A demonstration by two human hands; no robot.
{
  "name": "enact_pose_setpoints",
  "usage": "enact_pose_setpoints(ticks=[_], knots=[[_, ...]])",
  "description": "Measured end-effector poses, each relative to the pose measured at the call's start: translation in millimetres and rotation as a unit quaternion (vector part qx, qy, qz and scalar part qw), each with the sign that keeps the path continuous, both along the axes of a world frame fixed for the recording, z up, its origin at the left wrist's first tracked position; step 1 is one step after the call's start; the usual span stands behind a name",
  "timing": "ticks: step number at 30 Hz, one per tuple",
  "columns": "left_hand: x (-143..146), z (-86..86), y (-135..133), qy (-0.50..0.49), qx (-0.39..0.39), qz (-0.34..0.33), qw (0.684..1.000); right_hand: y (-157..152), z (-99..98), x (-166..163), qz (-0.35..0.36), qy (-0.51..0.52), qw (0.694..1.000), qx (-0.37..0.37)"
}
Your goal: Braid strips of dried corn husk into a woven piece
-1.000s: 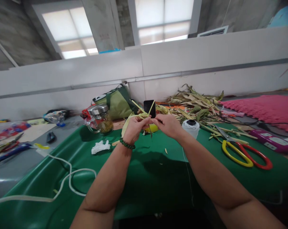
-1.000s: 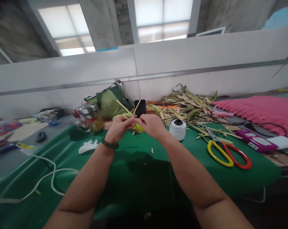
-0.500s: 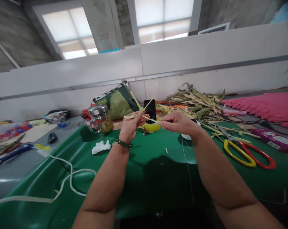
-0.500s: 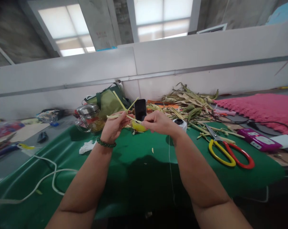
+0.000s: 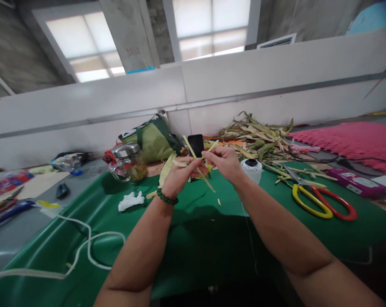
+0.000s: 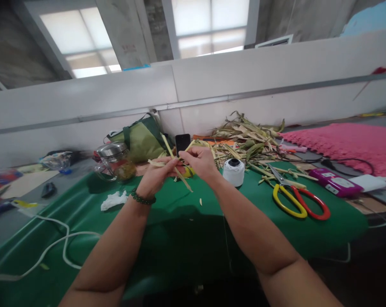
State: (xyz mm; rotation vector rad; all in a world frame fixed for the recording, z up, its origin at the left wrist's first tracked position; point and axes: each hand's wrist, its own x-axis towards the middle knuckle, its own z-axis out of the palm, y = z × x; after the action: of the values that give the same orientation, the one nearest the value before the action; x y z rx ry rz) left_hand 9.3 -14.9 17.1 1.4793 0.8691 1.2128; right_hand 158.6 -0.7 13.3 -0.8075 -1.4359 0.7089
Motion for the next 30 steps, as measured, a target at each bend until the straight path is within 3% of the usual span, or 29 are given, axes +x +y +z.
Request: enact_pose_setpoints(ticks=[3, 5, 10, 14, 17, 23, 27, 30], knots=[[-3.0, 1.0, 1.6, 0.013, 0.011, 0.016, 1.0, 3.3, 2.0, 8.1, -0.016, 0.035, 0.999, -0.036], [-5.5, 1.4, 2.9, 0.024, 0.0, 0.017, 1.0, 4.6, 4.2, 14.6, -0.027, 0.005, 0.999, -0.042], [-6.5, 2.6, 1.2, 0.074, 0.03, 0.024, 0.997, 0.2, 6.6, 18.3, -0.115, -0.111, 0.983, 0.088], [-0.5, 2.8, -2.8, 0.148, 0.101, 0.016, 0.984, -3.2, 1.1, 8.1, -0.035, -0.243, 0.966, 0.086], [4.3, 0.9, -4.2, 0.152, 0.091, 0.009, 0.984, -4.1, -0.6, 4.5, -0.003, -0.233, 0.969, 0.08], [7.9, -2.7, -4.7, 0.144, 0.05, -0.04, 0.987, -0.9, 3.1, 11.4, -0.028, -0.167, 0.981, 0.091], [2.0, -3.5, -0.8, 0.118, 0.045, 0.0, 0.992, -3.4, 3.6, 13.6, -0.092, -0.163, 0.975, 0.121], [-0.1, -8.5, 6.1, 0.116, 0.092, 0.035, 0.988, -9.0, 1.0, 8.0, -0.02, -0.228, 0.96, 0.16]])
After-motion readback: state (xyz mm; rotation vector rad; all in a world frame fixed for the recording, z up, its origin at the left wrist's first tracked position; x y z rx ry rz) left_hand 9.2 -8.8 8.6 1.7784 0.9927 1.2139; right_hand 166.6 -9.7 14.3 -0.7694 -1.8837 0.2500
